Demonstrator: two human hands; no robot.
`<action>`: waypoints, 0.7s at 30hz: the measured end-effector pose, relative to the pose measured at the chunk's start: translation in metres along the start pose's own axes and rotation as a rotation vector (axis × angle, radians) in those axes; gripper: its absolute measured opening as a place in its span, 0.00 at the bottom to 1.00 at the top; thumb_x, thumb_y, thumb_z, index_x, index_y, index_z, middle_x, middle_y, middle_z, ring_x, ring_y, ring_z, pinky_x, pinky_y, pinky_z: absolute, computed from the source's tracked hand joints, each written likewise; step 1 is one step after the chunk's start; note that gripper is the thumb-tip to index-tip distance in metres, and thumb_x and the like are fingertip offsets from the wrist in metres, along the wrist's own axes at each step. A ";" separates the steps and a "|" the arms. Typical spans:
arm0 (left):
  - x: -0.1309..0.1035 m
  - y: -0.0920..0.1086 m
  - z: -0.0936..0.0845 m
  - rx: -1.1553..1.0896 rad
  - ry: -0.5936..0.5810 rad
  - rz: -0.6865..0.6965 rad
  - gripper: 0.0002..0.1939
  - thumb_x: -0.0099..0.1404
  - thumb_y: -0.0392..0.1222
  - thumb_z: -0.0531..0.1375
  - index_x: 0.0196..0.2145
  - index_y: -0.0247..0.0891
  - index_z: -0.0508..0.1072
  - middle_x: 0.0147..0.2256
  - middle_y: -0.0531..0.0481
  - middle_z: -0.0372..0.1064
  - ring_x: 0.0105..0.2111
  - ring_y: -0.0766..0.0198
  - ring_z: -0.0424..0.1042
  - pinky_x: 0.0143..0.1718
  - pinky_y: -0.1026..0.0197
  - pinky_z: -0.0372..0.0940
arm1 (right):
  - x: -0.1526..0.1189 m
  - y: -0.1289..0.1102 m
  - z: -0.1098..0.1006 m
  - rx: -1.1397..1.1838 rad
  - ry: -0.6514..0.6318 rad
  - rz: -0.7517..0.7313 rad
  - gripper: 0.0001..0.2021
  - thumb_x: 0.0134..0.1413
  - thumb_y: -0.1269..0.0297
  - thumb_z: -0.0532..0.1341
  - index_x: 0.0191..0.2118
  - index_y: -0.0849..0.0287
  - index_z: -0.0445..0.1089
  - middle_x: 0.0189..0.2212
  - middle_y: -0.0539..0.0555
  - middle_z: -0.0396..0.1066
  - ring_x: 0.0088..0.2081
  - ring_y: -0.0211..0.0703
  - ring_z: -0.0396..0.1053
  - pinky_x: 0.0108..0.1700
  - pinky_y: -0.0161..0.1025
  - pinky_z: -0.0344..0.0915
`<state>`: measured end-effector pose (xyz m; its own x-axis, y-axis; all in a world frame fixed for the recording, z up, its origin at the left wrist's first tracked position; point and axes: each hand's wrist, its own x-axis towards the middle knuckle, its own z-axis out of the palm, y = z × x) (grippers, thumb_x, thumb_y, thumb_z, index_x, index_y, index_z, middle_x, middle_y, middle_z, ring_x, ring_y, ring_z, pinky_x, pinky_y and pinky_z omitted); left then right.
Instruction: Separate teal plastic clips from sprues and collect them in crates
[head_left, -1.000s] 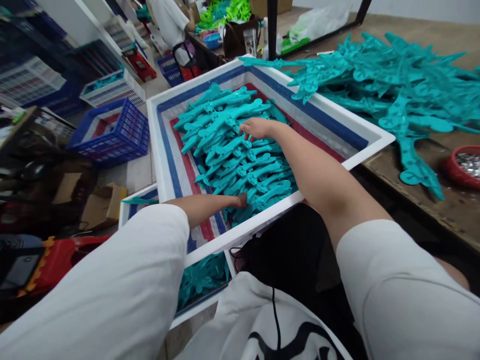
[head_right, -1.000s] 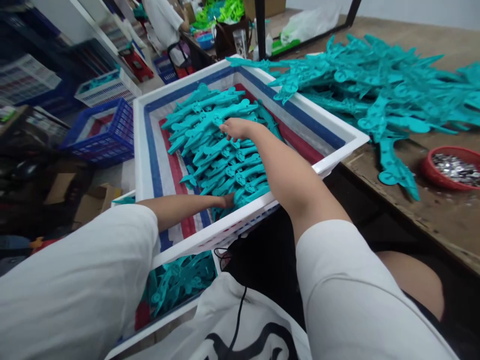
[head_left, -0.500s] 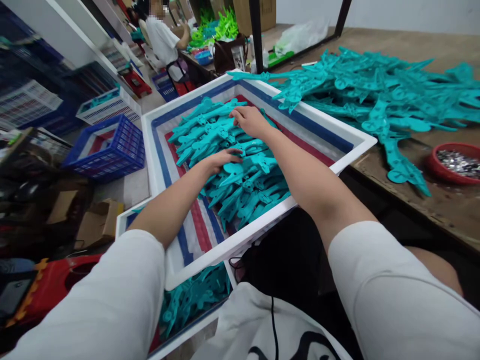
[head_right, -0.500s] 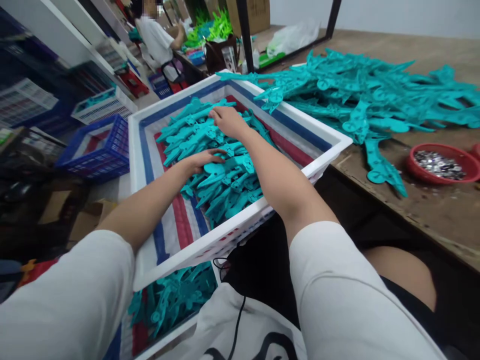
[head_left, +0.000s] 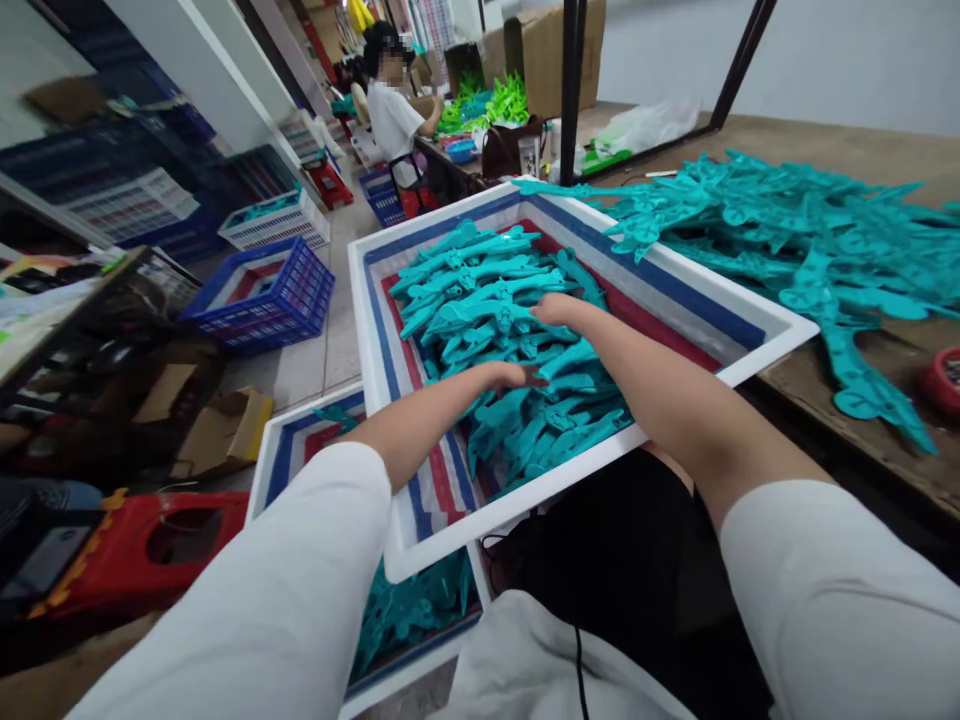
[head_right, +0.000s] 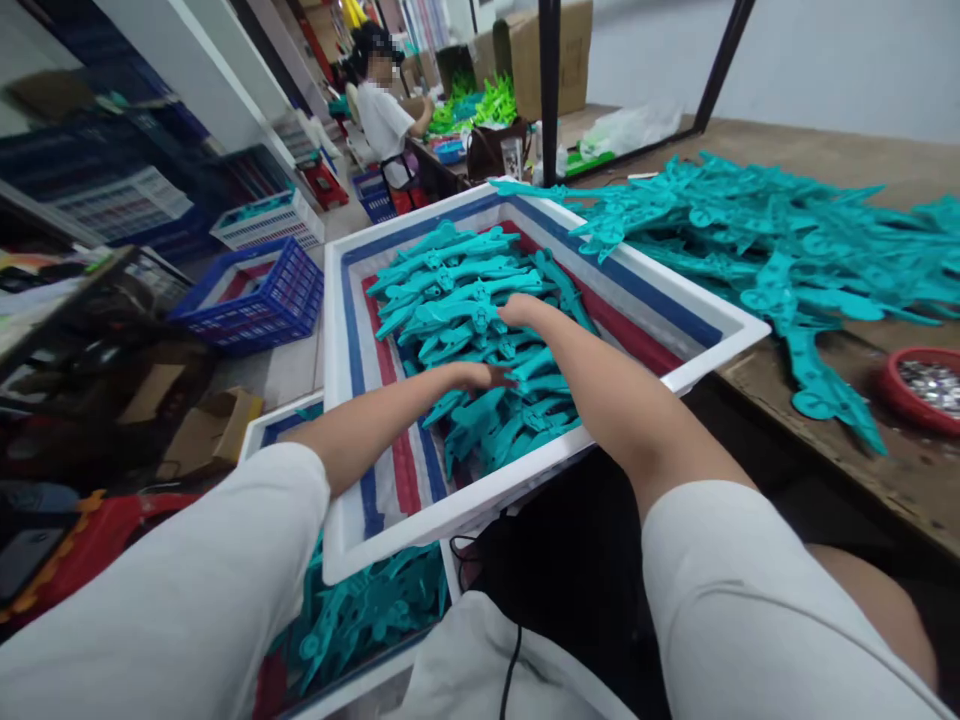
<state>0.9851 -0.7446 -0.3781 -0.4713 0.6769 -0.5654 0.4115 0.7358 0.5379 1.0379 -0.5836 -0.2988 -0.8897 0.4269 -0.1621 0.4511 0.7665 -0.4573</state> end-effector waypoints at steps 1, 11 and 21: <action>0.001 -0.009 0.023 0.056 -0.040 -0.019 0.40 0.60 0.58 0.84 0.66 0.43 0.84 0.66 0.32 0.83 0.69 0.24 0.79 0.65 0.26 0.79 | 0.001 0.004 -0.003 -0.008 -0.010 -0.004 0.20 0.83 0.57 0.63 0.63 0.64 0.87 0.68 0.74 0.82 0.70 0.70 0.81 0.73 0.53 0.76; -0.005 -0.061 0.097 0.386 -0.047 0.058 0.57 0.64 0.29 0.73 0.86 0.33 0.60 0.88 0.23 0.46 0.90 0.25 0.40 0.87 0.24 0.48 | 0.023 0.026 -0.014 0.179 0.118 -0.166 0.32 0.92 0.45 0.50 0.59 0.65 0.84 0.58 0.71 0.86 0.63 0.65 0.82 0.74 0.58 0.74; -0.005 -0.051 0.102 0.349 -0.137 -0.112 0.11 0.75 0.44 0.79 0.48 0.36 0.85 0.50 0.44 0.86 0.58 0.46 0.86 0.64 0.42 0.82 | 0.037 0.024 -0.016 0.221 0.169 -0.346 0.38 0.87 0.28 0.51 0.52 0.60 0.81 0.51 0.66 0.84 0.67 0.72 0.78 0.74 0.62 0.73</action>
<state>1.0459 -0.7838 -0.4668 -0.4294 0.5713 -0.6995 0.6151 0.7521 0.2367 1.0169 -0.5415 -0.3014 -0.9532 0.2495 0.1707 0.0860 0.7652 -0.6380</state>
